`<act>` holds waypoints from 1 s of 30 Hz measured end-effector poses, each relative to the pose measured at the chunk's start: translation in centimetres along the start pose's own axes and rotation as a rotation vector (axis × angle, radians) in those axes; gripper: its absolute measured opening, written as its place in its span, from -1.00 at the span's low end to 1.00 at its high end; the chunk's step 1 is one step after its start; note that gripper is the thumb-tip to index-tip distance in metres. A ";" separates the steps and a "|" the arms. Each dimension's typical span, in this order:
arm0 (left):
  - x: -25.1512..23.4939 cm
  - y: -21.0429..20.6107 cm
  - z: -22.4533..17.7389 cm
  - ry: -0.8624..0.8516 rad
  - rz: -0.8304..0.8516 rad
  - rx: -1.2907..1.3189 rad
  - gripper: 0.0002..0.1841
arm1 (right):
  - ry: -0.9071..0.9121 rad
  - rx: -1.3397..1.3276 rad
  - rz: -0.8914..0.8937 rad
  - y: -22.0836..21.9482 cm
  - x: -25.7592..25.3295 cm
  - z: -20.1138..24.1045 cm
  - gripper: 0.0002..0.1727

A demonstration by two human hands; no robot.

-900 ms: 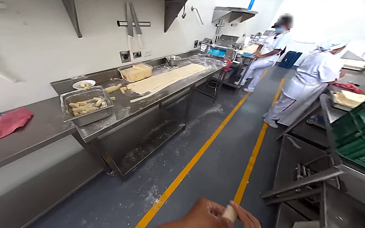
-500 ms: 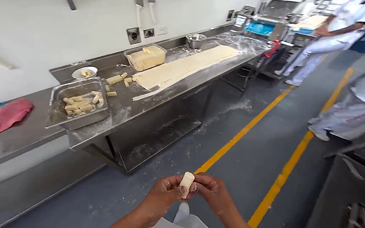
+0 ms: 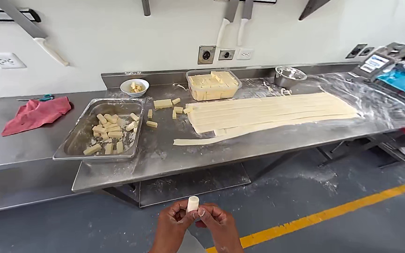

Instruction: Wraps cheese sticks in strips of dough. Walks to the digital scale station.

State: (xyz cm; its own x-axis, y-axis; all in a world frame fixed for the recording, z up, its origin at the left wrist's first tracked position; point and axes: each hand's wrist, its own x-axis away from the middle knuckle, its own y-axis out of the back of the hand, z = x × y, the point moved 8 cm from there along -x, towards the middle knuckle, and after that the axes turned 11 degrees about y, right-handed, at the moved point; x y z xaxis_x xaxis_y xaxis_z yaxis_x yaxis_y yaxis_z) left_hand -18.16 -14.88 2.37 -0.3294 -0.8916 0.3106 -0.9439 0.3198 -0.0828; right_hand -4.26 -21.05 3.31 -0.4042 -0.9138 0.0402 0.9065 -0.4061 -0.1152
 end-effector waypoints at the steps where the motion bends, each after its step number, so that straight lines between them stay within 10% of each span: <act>1: -1.6 -0.3 -0.3 -0.053 -0.043 -0.030 -0.69 | 0.001 0.014 0.023 0.1 -1.4 0.1 -0.78; 7: -8.6 -2.3 -2.7 -0.284 -0.054 -0.323 -0.59 | -0.075 0.111 0.110 0.8 -11.4 -0.6 -0.79; 17: -16.2 -0.3 0.8 0.467 -0.344 0.311 -0.77 | 0.079 0.751 0.919 -3.5 -24.8 -2.5 -0.58; 26: -16.1 -2.2 -2.5 0.296 -0.588 0.454 -0.75 | 0.216 1.037 1.204 -6.5 -32.7 -5.4 -0.75; 30: -15.6 -2.7 -3.0 0.270 -0.654 0.422 -0.76 | 0.119 0.685 1.239 -5.8 -33.4 -4.7 -0.80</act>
State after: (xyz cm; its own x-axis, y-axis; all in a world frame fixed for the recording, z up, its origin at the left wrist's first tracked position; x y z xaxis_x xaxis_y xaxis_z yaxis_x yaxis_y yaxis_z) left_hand -10.37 -0.85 0.63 0.2574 -0.7311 0.6318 -0.8908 -0.4329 -0.1380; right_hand 3.41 11.89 -1.99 0.7062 -0.6840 0.1828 0.5412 0.6880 0.4835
